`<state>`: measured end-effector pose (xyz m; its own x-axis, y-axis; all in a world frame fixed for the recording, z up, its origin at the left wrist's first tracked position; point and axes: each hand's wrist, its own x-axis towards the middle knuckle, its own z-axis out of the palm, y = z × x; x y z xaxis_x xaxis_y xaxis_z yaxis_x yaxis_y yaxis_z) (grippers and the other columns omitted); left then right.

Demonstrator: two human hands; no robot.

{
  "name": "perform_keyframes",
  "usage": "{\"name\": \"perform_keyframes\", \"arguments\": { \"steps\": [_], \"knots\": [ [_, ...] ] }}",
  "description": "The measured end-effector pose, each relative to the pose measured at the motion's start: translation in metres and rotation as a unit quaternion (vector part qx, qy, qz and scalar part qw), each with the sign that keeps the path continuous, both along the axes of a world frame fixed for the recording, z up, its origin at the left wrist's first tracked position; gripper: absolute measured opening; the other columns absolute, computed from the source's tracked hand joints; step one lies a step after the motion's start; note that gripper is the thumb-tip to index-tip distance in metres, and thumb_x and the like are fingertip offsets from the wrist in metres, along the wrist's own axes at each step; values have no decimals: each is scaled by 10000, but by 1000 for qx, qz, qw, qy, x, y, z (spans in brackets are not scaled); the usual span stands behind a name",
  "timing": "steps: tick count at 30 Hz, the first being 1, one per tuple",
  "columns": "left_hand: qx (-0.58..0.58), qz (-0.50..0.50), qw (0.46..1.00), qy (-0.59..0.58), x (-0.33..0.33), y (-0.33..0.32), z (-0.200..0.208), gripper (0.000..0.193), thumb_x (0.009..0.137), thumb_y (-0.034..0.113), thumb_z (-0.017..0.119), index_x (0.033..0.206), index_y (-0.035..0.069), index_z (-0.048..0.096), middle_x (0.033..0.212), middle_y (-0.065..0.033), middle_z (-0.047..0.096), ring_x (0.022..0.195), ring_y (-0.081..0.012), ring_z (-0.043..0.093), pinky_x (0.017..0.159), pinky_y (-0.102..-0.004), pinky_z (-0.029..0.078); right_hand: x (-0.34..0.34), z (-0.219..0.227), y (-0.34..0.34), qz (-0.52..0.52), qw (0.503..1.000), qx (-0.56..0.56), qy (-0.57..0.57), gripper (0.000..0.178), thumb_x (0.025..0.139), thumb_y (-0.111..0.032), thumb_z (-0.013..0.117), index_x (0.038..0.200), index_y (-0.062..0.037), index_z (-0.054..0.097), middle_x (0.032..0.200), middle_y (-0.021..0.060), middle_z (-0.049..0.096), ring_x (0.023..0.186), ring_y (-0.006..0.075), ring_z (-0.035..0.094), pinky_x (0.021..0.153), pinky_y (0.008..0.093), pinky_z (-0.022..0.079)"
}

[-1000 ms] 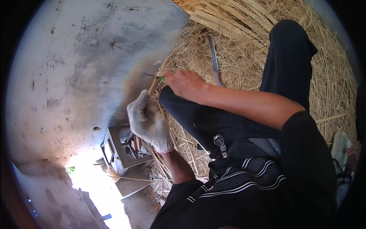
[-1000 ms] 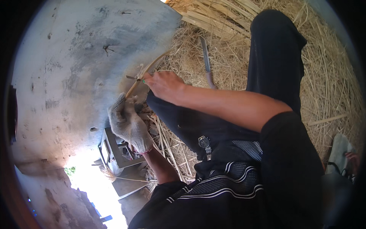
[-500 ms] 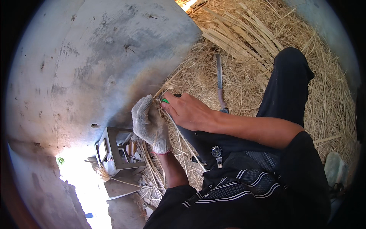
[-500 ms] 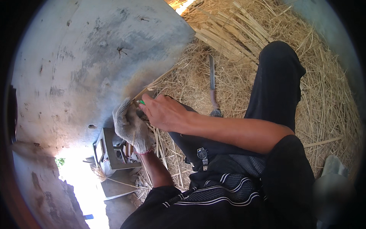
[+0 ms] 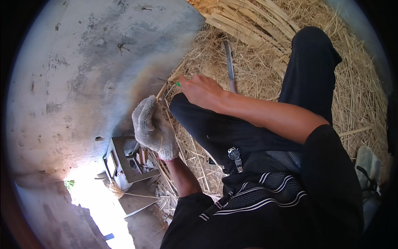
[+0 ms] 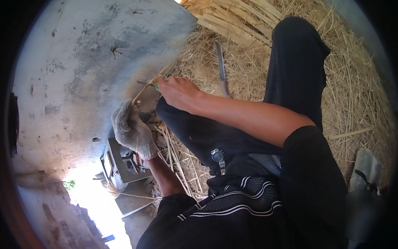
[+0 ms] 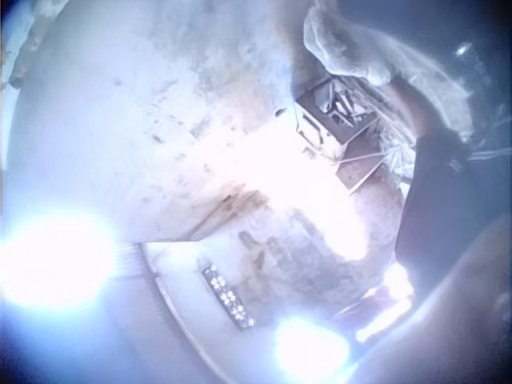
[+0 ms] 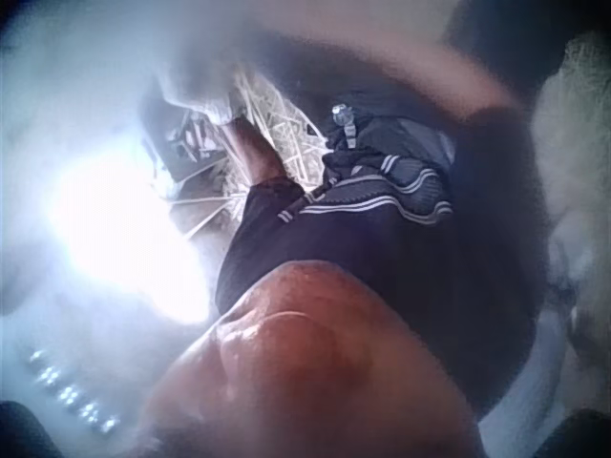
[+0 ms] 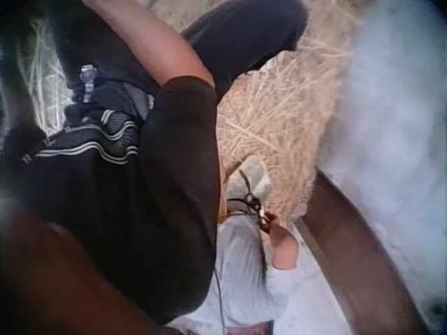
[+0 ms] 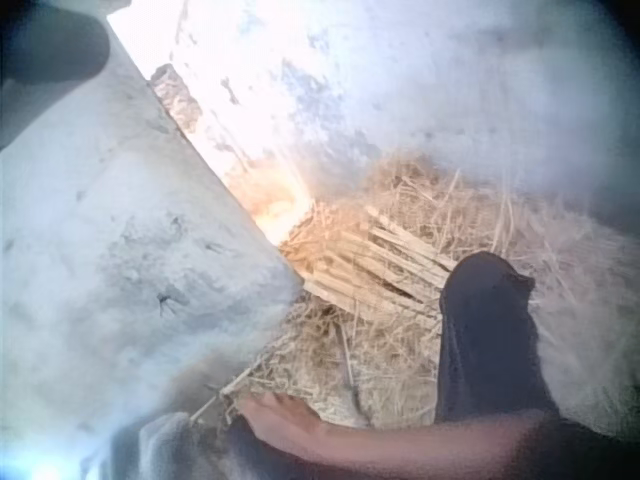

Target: The person sits on a straw-covered floor and uses a knife to shave and smooth a long bamboo stick. They hold the stick with a gloved left hand and scrape it with the knife in their right hand, occasionally switching to a larger machete-like tool to continue the process.

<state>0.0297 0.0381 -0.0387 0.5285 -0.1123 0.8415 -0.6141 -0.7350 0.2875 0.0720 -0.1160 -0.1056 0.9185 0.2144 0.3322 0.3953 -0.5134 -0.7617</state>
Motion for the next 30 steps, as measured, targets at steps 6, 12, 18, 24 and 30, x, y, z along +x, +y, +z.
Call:
{"name": "perform_keyframes", "arguments": {
  "steps": [6,12,18,24,30],
  "knots": [
    [36,29,999,-27,0,9,14,197,780,-89,716,940,26,714,960,-114,714,894,-235,690,802,-326,547,-31,50,-8,76,985,133,73,287,1001,-264,486,982,21,516,568,231,564,569,454,603,517,511,460],
    [92,18,994,-58,5,13,14,236,748,-83,732,937,59,725,948,-96,728,893,-246,700,810,-338,555,-45,42,7,47,990,130,-35,199,983,-210,520,980,-11,514,525,204,532,525,413,601,471,476,455],
    [125,1,989,-72,2,5,8,224,749,-72,731,926,67,730,944,-88,732,893,-244,706,811,-344,561,-31,20,12,32,990,129,-38,214,979,-204,526,964,9,527,605,224,603,577,415,640,496,466,517],
    [111,0,991,-72,3,-4,3,186,769,-57,729,910,63,724,920,-96,731,882,-248,706,806,-342,562,2,-4,2,-52,996,-11,-66,262,1000,-228,483,974,29,524,618,244,615,671,446,669,552,466,553],
    [84,18,995,-57,5,1,11,191,766,-49,733,922,60,717,936,-100,728,883,-256,701,806,-343,556,-33,41,-5,91,987,123,59,306,1005,-286,480,910,4,505,555,240,563,553,452,608,505,518,470]
  ]
}}
